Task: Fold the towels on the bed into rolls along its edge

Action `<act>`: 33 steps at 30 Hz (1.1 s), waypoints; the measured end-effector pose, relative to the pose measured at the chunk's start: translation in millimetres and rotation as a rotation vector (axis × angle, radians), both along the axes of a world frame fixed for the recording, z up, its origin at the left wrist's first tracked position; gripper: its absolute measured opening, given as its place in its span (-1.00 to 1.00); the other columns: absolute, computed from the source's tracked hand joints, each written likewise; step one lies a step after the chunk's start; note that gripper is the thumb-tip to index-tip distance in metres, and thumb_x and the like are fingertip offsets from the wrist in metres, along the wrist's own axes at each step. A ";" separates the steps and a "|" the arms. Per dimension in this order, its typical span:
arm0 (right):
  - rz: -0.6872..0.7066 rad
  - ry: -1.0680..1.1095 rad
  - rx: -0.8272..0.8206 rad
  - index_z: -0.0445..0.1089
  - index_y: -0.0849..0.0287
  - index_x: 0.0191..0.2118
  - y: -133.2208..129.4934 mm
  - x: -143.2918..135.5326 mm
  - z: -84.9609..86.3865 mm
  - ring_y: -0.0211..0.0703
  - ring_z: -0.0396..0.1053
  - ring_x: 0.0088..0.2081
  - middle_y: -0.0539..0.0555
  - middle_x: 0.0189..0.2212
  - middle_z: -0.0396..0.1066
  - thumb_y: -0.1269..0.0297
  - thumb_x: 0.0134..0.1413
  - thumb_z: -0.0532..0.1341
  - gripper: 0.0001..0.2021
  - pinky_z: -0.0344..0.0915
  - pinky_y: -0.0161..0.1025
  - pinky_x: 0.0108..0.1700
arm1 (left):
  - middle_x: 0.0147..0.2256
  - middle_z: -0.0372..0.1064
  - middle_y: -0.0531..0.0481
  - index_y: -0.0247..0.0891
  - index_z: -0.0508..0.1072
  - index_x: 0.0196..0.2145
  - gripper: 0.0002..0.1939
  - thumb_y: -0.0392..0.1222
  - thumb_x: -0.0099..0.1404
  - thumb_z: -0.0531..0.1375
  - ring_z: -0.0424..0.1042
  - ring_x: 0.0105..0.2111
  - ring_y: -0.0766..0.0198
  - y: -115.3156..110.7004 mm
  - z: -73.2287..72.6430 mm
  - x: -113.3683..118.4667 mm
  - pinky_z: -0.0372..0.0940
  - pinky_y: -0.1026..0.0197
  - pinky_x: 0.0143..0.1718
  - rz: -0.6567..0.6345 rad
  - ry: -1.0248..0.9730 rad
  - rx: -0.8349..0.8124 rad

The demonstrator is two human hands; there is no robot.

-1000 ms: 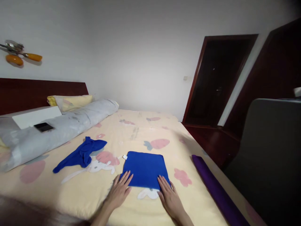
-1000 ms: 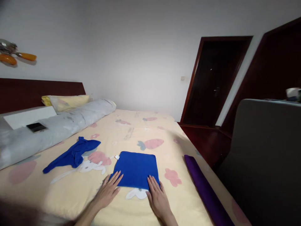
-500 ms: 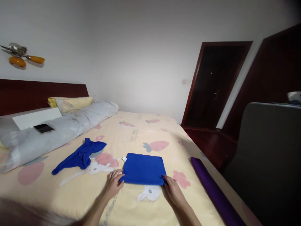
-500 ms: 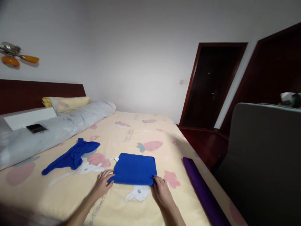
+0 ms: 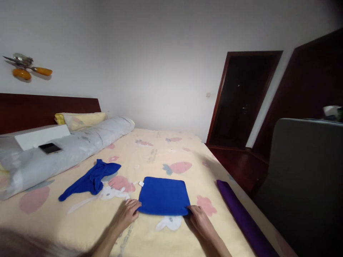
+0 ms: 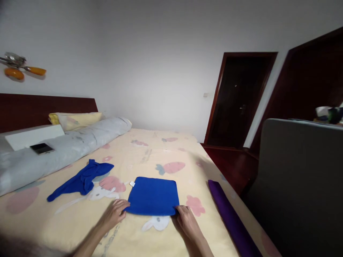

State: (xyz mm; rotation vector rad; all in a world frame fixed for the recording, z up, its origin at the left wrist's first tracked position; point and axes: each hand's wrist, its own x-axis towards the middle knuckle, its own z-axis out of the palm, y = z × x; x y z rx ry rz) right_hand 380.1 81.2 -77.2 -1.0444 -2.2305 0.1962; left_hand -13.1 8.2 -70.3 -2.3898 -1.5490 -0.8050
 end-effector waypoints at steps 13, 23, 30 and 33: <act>0.066 0.143 -0.378 0.35 0.17 -0.12 -14.1 11.1 21.8 -0.06 0.42 -0.23 0.11 -0.27 0.47 0.28 0.18 -0.05 -0.72 0.32 -0.15 -0.14 | -0.40 0.42 0.01 -0.24 0.46 -0.21 -0.71 -0.28 0.14 0.04 0.39 -0.40 0.25 -11.2 0.9 7.4 0.33 0.23 -0.30 0.135 -0.483 -0.279; -0.369 -0.093 0.094 0.47 0.24 -0.05 10.7 -29.1 -18.2 0.11 0.40 -0.05 0.28 -0.08 0.44 0.53 -0.06 -0.03 -0.52 0.30 -0.01 -0.02 | -0.01 0.44 -0.16 -0.23 0.43 0.03 -0.56 -0.37 0.23 0.01 0.38 0.03 0.08 15.6 -25.1 31.9 0.25 0.01 0.04 0.491 -0.091 -0.037; 0.045 -0.250 -0.015 -0.01 0.14 0.38 -20.3 -102.2 -8.1 0.03 -0.03 0.36 0.14 0.35 -0.01 0.21 0.30 -0.04 -0.43 0.03 0.07 0.30 | 0.38 -0.12 -0.09 -0.19 -0.17 0.41 -0.24 -0.27 0.32 0.01 -0.07 0.36 0.14 15.1 -22.3 100.8 -0.04 -0.03 0.32 0.040 0.152 -0.136; 0.061 -0.326 -0.078 -0.08 0.06 0.40 -23.8 -96.1 -10.2 0.05 -0.09 0.37 0.10 0.37 -0.13 -0.01 0.32 -0.05 -0.39 -0.01 0.10 0.32 | 0.39 -0.18 -0.04 -0.08 -0.23 0.41 -0.24 -0.11 0.37 0.04 -0.07 0.36 0.11 9.4 -19.3 95.9 -0.04 -0.07 0.32 0.030 0.201 -0.201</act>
